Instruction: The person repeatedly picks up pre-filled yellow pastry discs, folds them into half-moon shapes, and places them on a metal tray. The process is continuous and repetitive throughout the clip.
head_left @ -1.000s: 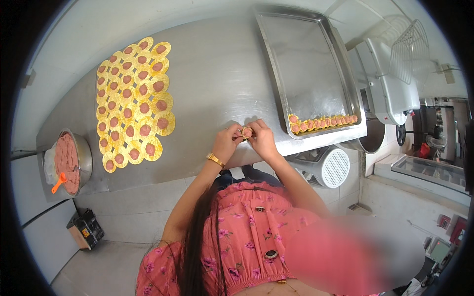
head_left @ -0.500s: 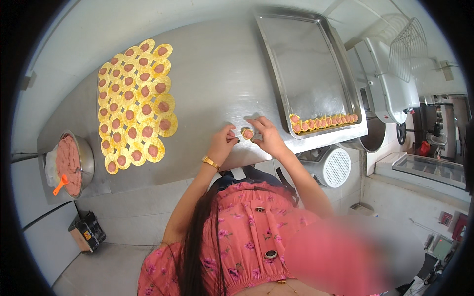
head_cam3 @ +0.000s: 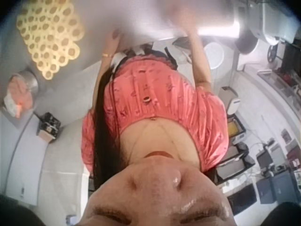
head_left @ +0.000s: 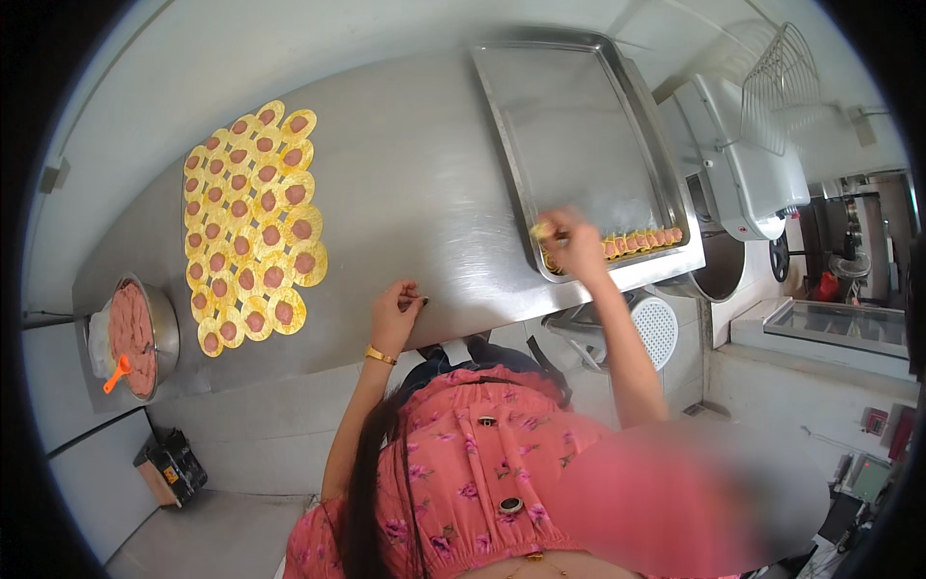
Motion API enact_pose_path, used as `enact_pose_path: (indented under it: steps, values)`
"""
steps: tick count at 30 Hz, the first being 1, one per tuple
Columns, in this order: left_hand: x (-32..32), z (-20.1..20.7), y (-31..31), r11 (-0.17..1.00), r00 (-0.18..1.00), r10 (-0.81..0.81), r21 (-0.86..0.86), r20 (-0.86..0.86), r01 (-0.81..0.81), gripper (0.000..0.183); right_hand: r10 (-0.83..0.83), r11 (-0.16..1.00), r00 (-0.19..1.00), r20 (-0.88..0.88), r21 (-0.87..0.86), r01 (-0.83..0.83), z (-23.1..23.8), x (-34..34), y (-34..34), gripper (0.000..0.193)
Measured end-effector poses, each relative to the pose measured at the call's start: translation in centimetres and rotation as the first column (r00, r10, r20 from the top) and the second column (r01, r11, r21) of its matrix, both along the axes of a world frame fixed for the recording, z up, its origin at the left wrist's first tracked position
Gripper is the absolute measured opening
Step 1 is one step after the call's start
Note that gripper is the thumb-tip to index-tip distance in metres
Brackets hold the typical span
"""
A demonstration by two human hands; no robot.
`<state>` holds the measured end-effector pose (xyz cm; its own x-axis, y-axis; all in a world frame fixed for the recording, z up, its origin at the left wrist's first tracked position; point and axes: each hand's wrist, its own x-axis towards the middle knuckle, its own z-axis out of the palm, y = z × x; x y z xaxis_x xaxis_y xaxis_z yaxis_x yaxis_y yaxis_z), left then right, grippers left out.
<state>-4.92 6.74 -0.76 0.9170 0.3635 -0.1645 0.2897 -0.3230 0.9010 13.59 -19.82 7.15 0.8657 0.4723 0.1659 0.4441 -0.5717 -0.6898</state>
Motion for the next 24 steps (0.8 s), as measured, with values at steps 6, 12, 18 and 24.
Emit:
enact_pose_path:
  steps: [6, 12, 18, 24]
  values:
    - [0.8, 0.5, -1.1, 0.995, 1.0, -0.024, 0.092, -0.01, 0.025, 0.026, -0.006, 0.964, 0.996, -0.085, -0.264, -0.017, -2.5, 5.4, -4.8, 0.026]
    - [1.0, 0.7, -2.8, 0.996, 0.999, -0.036, 0.087, -0.03, 0.038, 0.026, 0.154, 0.926, 0.969, -0.194, -0.313, -0.21, -3.1, 5.5, -5.0, 0.028]
    - [1.5, 0.8, -4.7, 0.994, 0.997, -0.063, 0.088, -0.043, 0.066, 0.026, 0.237, 0.891, 0.932, -0.276, -0.321, -0.322, -1.7, 5.7, -4.9, 0.027]
    - [2.4, 1.1, -6.2, 0.993, 0.992, -0.1, 0.059, -0.071, 0.105, 0.027, 0.263, 0.863, 0.897, -0.355, -0.328, -0.383, -1.2, 6.5, -5.2, 0.028]
